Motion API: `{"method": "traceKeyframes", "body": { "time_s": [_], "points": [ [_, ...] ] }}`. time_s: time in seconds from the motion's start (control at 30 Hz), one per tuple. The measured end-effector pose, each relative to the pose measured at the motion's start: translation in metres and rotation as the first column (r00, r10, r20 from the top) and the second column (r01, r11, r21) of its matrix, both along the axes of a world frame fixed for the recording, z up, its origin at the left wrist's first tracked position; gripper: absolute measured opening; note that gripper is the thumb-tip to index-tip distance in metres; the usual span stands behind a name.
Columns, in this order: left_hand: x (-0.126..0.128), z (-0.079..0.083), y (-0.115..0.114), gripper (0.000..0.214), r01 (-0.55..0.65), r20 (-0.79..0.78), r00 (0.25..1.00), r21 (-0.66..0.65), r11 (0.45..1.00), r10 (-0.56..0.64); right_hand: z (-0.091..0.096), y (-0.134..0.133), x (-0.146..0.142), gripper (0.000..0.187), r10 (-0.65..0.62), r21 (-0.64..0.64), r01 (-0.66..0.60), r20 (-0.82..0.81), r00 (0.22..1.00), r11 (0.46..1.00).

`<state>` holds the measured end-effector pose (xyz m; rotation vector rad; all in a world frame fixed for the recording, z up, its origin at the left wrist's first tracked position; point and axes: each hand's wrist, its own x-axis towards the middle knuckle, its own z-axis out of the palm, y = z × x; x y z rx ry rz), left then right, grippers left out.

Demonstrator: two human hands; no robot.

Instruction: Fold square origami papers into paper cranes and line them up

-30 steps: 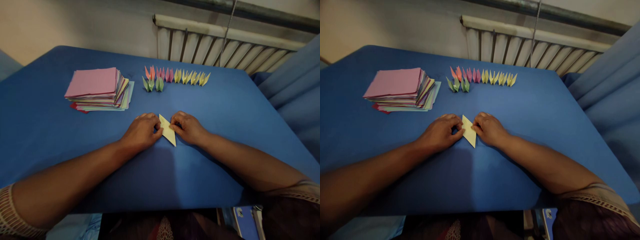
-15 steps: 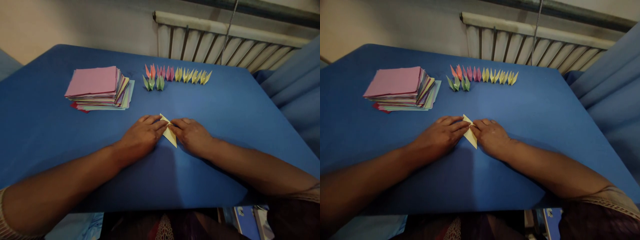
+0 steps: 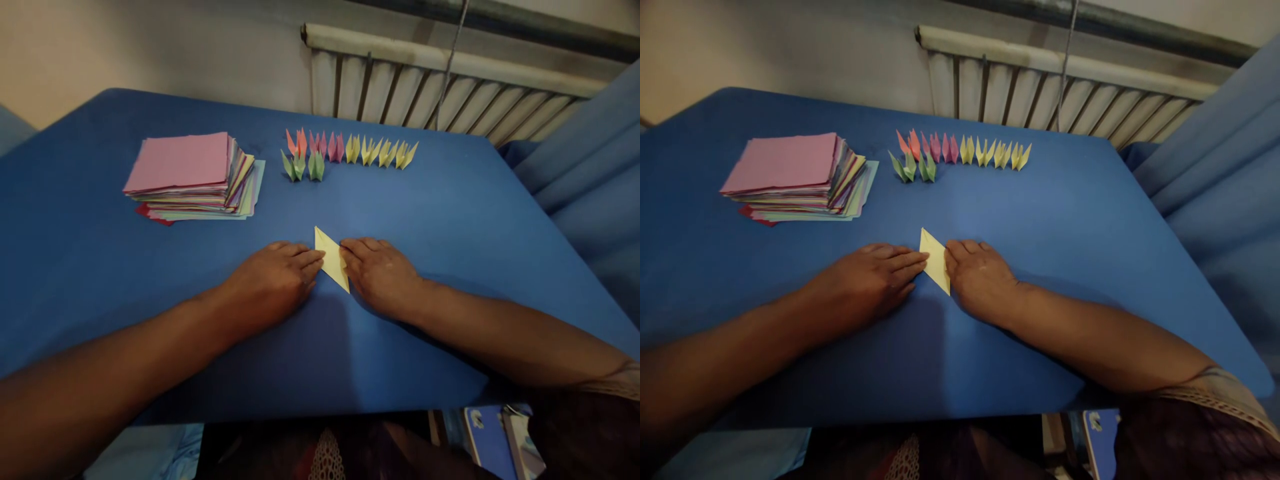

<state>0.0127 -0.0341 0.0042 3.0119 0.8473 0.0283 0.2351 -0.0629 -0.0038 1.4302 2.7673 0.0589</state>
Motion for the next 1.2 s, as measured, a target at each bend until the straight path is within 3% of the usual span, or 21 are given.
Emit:
{"method": "traceKeyframes", "body": {
  "time_s": [0.23, 0.43, 0.6, 0.73, 0.83, 0.97, 1.07, 1.2],
  "points": [
    [0.006, -0.002, -0.002, 0.041, -0.021, -0.002, 1.000, 0.029, 0.999, 0.021, 0.001, 0.000, 0.000, 0.043, 0.020, 0.008, -0.020, -0.022, 1.000, 1.000],
    [0.002, 0.005, -0.005, 0.033, -0.043, -0.015, 0.999, -0.008, 0.999, 0.043, 0.003, 0.002, -0.001, 0.041, 0.009, 0.006, -0.009, -0.007, 1.000, 1.000],
    [0.011, -0.003, 0.000, 0.044, -0.056, 0.064, 0.996, 0.018, 0.998, 0.055, 0.002, 0.001, -0.001, 0.040, 0.004, 0.014, -0.004, -0.023, 1.000, 1.000],
    [0.012, -0.007, -0.003, 0.057, -0.066, -0.023, 0.997, 0.010, 0.998, 0.067, 0.001, 0.001, -0.002, 0.040, 0.007, 0.013, -0.007, -0.038, 0.999, 1.000],
    [0.009, -0.002, -0.004, 0.057, -0.096, -0.087, 0.992, 0.006, 0.995, 0.096, 0.000, 0.001, -0.003, 0.038, -0.016, 0.003, 0.016, -0.055, 0.998, 1.000],
    [0.009, -0.004, 0.000, 0.051, -0.111, -0.013, 0.994, 0.027, 0.993, 0.112, -0.001, 0.001, -0.007, 0.037, -0.061, -0.005, 0.061, -0.084, 0.995, 0.998],
    [0.013, -0.009, 0.005, 0.053, -0.075, 0.073, 0.995, 0.048, 0.996, 0.072, 0.000, 0.000, -0.012, 0.036, -0.111, -0.009, 0.111, -0.094, 0.989, 0.994],
    [0.014, -0.005, 0.006, 0.045, -0.038, 0.026, 0.999, 0.035, 0.999, 0.037, 0.001, -0.003, -0.018, 0.035, -0.178, 0.015, 0.180, -0.088, 0.980, 0.984]
  ]
}}
